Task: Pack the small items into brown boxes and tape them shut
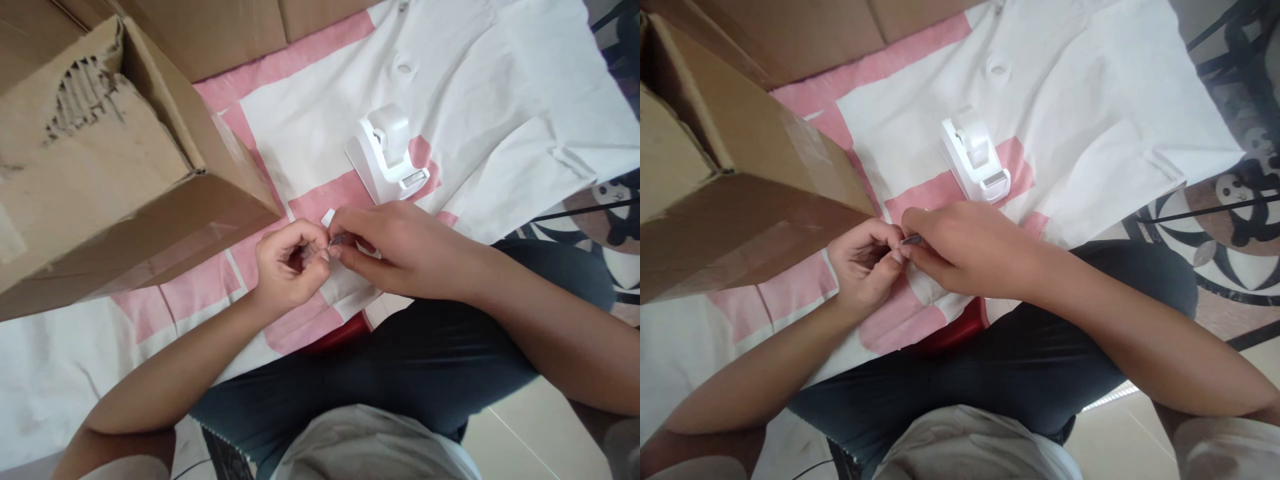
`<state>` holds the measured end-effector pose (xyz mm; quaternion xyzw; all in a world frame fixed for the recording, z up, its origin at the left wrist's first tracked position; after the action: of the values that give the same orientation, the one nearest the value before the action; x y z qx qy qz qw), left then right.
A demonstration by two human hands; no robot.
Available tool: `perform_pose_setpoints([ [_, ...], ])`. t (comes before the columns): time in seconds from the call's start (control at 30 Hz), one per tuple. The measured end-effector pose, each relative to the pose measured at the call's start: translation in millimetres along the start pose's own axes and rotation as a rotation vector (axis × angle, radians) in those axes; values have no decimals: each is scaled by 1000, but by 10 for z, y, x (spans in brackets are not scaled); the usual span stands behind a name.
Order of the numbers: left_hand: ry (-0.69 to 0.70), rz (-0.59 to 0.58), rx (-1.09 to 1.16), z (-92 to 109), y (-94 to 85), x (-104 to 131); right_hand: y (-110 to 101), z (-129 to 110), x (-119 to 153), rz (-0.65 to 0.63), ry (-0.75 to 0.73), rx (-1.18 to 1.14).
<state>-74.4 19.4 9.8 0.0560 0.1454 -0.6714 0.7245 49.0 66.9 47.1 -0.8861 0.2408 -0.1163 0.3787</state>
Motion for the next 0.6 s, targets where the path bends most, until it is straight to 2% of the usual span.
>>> perform_pose_setpoints([
  [0.1, -34, 26, 30, -60, -27, 15, -77, 35, 7, 122, 23, -9],
  [0.2, -77, 68, 71, -125, -48, 16, -154, 3, 25, 220, -44, 44],
  [0.4, -88, 43, 154, -143, -22, 8, -73, -90, 24, 189, -179, 269],
  [0.6, -45, 34, 134, -96, -23, -4, -31, -111, 15, 192, -191, 270],
])
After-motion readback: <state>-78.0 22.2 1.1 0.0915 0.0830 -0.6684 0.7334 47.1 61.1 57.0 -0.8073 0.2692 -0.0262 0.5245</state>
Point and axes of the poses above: each hand's wrist, its own x-axis away from the middle knuckle, its own y-axis out of the palm, z = x × y, the point moved 7 cm from there along -x, towards the middle knuckle, and after that the axes turned 2 degrees about z, right-handed, at the moved point
